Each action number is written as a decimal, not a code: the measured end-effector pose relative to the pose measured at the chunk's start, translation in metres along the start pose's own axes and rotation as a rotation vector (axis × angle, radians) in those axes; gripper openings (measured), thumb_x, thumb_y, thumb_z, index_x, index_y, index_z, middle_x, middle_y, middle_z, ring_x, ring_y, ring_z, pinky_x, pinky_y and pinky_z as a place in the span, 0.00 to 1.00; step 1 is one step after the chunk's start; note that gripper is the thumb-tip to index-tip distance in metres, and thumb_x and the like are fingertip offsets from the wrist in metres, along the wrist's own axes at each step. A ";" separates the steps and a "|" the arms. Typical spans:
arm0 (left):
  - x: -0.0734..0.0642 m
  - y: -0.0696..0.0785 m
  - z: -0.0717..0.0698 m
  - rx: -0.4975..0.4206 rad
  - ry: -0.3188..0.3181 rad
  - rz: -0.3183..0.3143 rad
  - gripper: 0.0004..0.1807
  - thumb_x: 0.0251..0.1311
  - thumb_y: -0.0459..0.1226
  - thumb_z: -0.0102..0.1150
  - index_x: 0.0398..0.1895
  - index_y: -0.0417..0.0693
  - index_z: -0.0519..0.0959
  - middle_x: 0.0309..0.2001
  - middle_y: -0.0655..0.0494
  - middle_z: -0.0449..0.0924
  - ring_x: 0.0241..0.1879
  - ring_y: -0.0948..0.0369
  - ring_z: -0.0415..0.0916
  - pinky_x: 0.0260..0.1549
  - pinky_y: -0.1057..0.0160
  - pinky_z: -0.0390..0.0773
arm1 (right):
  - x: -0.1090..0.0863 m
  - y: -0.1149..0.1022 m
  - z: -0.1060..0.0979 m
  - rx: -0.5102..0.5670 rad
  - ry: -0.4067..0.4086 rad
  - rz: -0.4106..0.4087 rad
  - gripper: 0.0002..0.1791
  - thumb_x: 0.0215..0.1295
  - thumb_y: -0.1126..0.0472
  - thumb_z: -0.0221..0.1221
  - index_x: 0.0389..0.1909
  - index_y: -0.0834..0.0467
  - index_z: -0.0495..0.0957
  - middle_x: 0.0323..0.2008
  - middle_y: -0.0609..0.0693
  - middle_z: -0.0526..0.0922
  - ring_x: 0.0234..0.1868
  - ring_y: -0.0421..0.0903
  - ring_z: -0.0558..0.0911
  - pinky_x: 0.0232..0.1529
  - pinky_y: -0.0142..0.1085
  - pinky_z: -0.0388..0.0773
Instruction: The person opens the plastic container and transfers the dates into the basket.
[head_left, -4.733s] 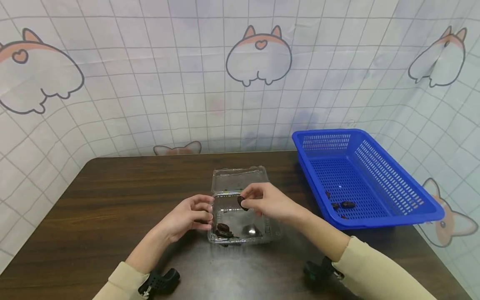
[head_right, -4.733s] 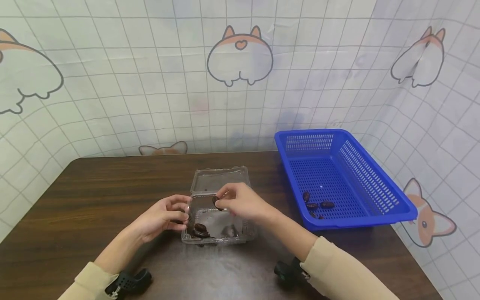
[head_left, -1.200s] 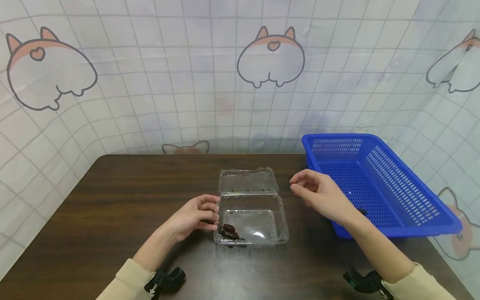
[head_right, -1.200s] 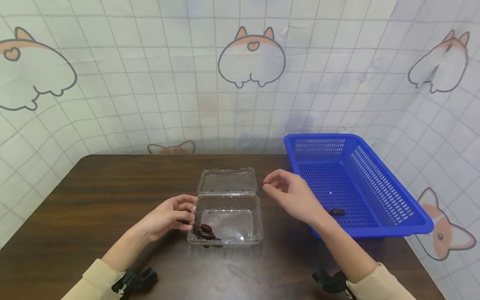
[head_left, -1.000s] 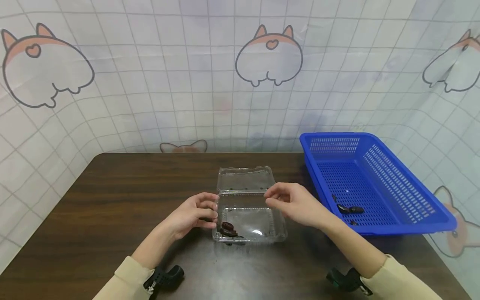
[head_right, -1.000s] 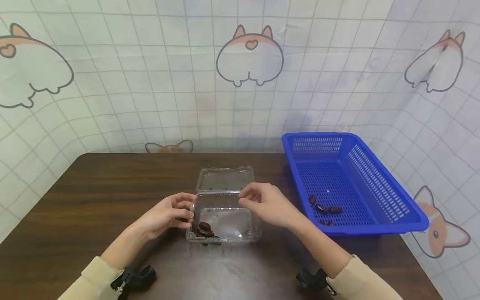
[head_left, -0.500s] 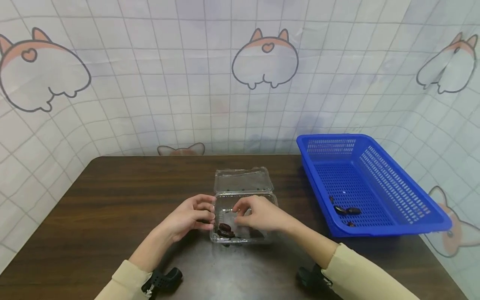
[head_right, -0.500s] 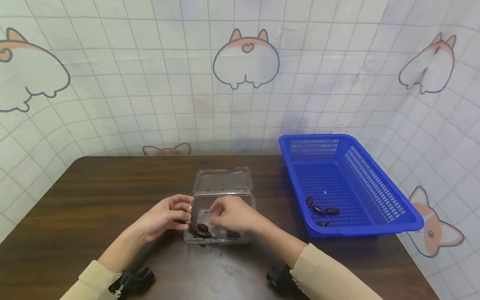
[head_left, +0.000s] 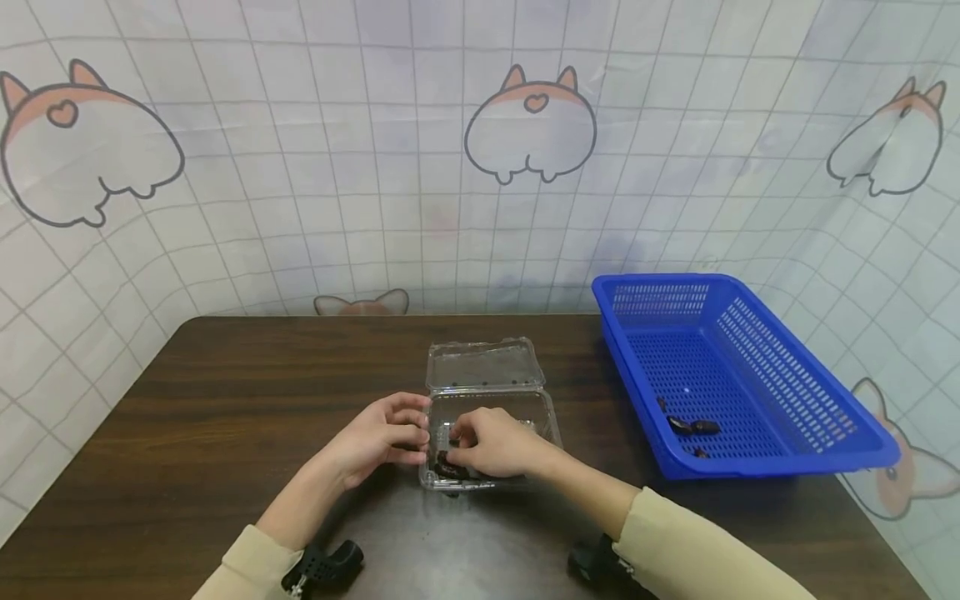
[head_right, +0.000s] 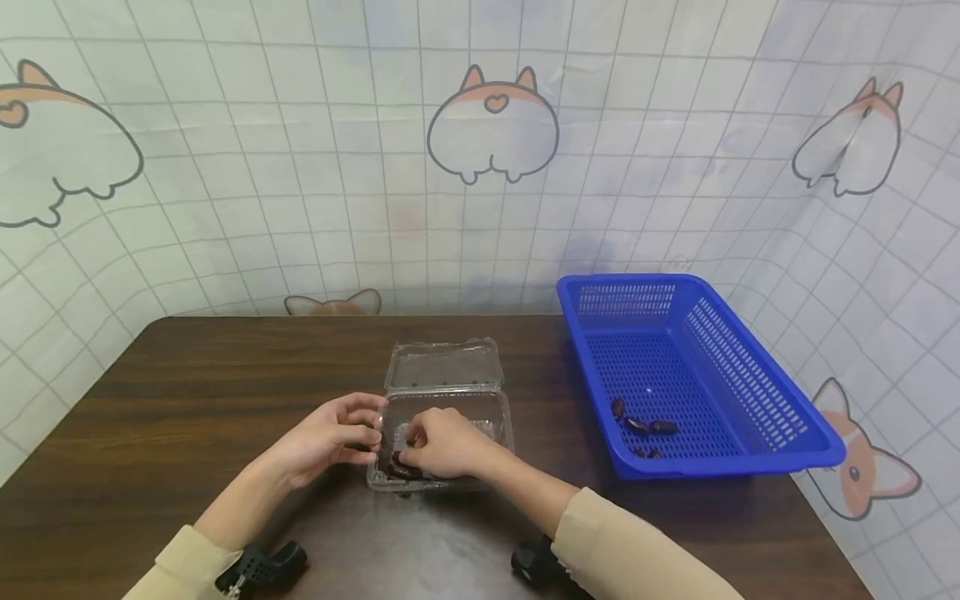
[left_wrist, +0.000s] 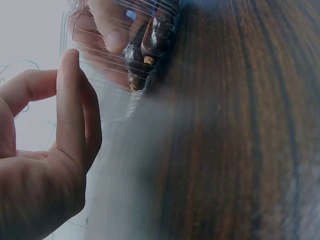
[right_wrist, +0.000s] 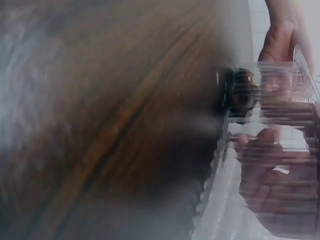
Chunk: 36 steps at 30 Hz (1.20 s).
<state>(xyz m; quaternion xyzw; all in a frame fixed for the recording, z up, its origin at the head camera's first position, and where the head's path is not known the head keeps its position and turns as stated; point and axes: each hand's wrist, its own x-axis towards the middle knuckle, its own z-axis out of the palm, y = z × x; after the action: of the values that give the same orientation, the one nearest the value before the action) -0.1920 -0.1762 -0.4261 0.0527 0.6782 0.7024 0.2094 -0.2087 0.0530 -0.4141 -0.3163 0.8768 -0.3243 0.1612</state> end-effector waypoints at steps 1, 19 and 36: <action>0.000 0.000 0.000 -0.001 0.000 0.001 0.31 0.67 0.26 0.59 0.71 0.31 0.61 0.45 0.46 0.73 0.41 0.54 0.78 0.43 0.55 0.87 | 0.000 0.000 0.001 0.003 0.004 -0.006 0.14 0.68 0.59 0.66 0.49 0.64 0.83 0.27 0.42 0.80 0.26 0.37 0.77 0.30 0.32 0.77; 0.000 0.004 0.001 -0.009 -0.019 -0.001 0.31 0.65 0.26 0.60 0.69 0.31 0.61 0.44 0.48 0.73 0.41 0.55 0.77 0.43 0.56 0.87 | 0.004 -0.002 0.006 -0.009 0.052 -0.025 0.04 0.63 0.65 0.69 0.38 0.59 0.85 0.24 0.42 0.80 0.24 0.37 0.76 0.28 0.31 0.75; 0.001 0.004 0.000 0.008 -0.023 -0.005 0.30 0.67 0.25 0.58 0.70 0.30 0.61 0.46 0.44 0.72 0.41 0.53 0.77 0.44 0.54 0.87 | 0.002 -0.005 0.002 -0.098 0.021 -0.024 0.02 0.66 0.65 0.65 0.34 0.56 0.81 0.26 0.42 0.78 0.28 0.37 0.75 0.32 0.33 0.75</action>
<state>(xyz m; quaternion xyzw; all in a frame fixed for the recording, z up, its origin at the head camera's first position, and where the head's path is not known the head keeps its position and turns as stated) -0.1934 -0.1756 -0.4225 0.0596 0.6787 0.6986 0.2187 -0.2072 0.0485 -0.4123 -0.3307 0.8894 -0.2862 0.1327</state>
